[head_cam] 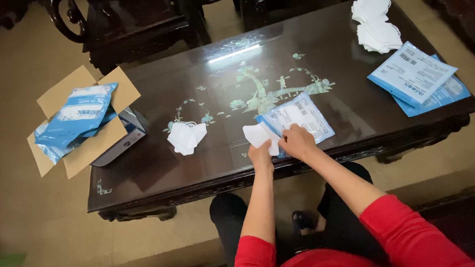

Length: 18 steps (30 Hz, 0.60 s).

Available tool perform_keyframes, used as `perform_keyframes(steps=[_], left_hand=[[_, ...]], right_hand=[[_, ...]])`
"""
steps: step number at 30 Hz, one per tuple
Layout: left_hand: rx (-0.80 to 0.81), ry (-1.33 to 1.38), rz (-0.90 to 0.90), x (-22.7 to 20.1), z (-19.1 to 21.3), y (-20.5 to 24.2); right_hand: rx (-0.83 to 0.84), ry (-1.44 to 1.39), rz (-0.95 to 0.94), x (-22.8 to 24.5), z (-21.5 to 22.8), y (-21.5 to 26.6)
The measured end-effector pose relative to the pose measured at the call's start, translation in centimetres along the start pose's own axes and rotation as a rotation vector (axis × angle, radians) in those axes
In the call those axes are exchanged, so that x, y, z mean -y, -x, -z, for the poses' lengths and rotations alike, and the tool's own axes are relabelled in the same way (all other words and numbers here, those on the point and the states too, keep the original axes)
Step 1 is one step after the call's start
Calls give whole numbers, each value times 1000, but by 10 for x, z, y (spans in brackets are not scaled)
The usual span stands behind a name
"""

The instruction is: Packaging face masks into shipping envelopes

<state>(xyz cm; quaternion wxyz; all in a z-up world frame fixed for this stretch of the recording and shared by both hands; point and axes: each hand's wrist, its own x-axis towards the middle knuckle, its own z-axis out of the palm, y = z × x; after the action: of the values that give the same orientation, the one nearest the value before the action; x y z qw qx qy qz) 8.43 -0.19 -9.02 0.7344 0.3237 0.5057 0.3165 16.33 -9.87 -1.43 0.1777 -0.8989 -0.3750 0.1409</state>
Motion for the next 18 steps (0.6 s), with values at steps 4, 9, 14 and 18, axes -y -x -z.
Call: perform_keyframes(steps=[4, 9, 14, 18], left_hand=[[-31, -150, -74, -10, -7, 14], [-65, -562, -160, -8, -7, 8], [-97, -632, -202, -12, -12, 5], [-58, -598, -216, -12, -9, 12]], right_hand=[[9, -118, -30, 6, 14, 13], [-14, -180, 16, 9, 18, 23], [-48, -176, 29, 8, 6, 26], [-113, -94, 98, 10, -1, 37]])
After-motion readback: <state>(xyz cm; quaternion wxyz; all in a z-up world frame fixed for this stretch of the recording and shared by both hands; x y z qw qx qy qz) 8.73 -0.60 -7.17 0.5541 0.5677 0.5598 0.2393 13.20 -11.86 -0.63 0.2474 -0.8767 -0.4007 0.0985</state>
